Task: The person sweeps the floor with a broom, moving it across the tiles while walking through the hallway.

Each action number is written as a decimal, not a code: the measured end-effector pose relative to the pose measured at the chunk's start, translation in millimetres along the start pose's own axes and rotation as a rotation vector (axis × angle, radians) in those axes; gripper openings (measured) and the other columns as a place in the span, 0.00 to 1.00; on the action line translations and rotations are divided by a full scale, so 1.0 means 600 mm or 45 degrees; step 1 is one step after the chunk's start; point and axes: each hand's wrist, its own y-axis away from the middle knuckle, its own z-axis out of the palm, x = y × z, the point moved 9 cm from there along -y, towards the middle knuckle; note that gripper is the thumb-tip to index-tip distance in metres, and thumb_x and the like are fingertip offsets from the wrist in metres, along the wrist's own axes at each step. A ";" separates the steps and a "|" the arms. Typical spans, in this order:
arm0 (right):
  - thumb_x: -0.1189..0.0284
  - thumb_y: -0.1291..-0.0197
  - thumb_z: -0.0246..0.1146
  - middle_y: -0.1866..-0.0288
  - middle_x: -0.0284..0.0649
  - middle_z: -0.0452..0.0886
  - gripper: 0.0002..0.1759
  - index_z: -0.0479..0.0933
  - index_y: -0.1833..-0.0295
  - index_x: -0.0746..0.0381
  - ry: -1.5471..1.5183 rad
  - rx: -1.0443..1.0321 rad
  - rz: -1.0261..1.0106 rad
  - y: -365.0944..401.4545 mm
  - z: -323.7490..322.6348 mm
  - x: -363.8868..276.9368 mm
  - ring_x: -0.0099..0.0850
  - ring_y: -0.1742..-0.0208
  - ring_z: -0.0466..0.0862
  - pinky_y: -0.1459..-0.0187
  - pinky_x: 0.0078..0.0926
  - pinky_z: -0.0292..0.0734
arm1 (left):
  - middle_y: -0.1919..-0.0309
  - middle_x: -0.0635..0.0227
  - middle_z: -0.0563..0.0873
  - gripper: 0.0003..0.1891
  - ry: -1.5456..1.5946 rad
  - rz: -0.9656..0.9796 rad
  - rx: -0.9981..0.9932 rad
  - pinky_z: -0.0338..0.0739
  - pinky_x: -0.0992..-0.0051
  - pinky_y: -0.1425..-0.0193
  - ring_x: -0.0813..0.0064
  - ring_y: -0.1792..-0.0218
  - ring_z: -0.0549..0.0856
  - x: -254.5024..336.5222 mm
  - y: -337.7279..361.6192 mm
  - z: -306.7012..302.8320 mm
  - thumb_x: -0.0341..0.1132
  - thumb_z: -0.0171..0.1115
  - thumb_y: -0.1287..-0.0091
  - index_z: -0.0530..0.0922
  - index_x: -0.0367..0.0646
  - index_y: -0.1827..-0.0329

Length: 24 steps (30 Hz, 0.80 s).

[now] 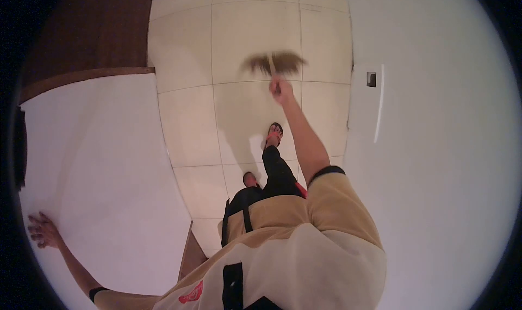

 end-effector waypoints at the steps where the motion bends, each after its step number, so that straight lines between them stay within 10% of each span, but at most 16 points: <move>1: 0.75 0.46 0.48 0.85 0.33 0.63 0.07 0.65 0.75 0.62 0.029 0.021 0.061 -0.039 0.025 -0.033 0.22 0.85 0.63 0.86 0.19 0.59 | 0.50 0.64 0.71 0.30 -0.135 0.071 -0.044 0.68 0.54 0.62 0.60 0.58 0.73 0.030 0.000 0.009 0.65 0.30 0.43 0.58 0.65 0.40; 2: 0.73 0.45 0.48 0.85 0.33 0.63 0.07 0.68 0.73 0.64 0.055 0.038 0.119 -0.052 0.039 -0.055 0.21 0.86 0.64 0.86 0.18 0.59 | 0.51 0.64 0.71 0.30 0.085 0.016 -0.025 0.69 0.55 0.63 0.60 0.58 0.73 0.050 -0.006 0.017 0.65 0.31 0.43 0.59 0.65 0.40; 5: 0.71 0.45 0.51 0.84 0.32 0.65 0.12 0.69 0.57 0.66 1.874 0.306 -0.795 0.029 0.060 -0.181 0.19 0.88 0.64 0.88 0.17 0.60 | 0.53 0.63 0.73 0.29 1.084 -0.265 0.143 0.71 0.59 0.67 0.62 0.61 0.74 0.086 -0.020 0.055 0.64 0.32 0.42 0.61 0.63 0.41; 8: 0.73 0.47 0.54 0.83 0.29 0.65 0.23 0.63 0.44 0.64 1.679 0.305 -0.691 0.195 -0.030 -0.202 0.16 0.88 0.64 0.88 0.16 0.60 | 0.55 0.63 0.73 0.29 1.137 -0.251 0.215 0.71 0.63 0.73 0.63 0.63 0.75 0.107 -0.017 0.061 0.63 0.34 0.42 0.62 0.61 0.41; 16: 0.71 0.44 0.51 0.83 0.31 0.67 0.17 0.66 0.50 0.68 0.981 0.837 0.106 0.803 -0.174 -0.144 0.17 0.91 0.63 0.91 0.14 0.56 | 0.59 0.61 0.75 0.27 1.525 -0.603 0.602 0.71 0.62 0.78 0.57 0.64 0.75 -0.027 0.013 0.050 0.62 0.37 0.42 0.65 0.59 0.45; 20: 0.73 0.44 0.50 0.85 0.33 0.67 0.09 0.70 0.67 0.69 0.716 1.018 0.258 0.794 -0.304 -0.142 0.20 0.91 0.63 0.91 0.16 0.56 | 0.59 0.51 0.73 0.31 1.220 -0.229 0.268 0.71 0.54 0.70 0.51 0.57 0.72 -0.021 -0.001 0.031 0.66 0.37 0.46 0.66 0.58 0.46; 24: 0.75 0.48 0.48 0.90 0.35 0.65 0.11 0.64 0.82 0.61 0.687 1.011 0.414 0.544 -0.476 -0.195 0.24 0.92 0.64 0.92 0.20 0.54 | 0.49 0.32 0.57 0.50 1.624 -0.456 -0.487 0.56 0.41 0.51 0.37 0.45 0.56 -0.038 -0.036 0.021 0.75 0.37 0.56 0.55 0.39 0.41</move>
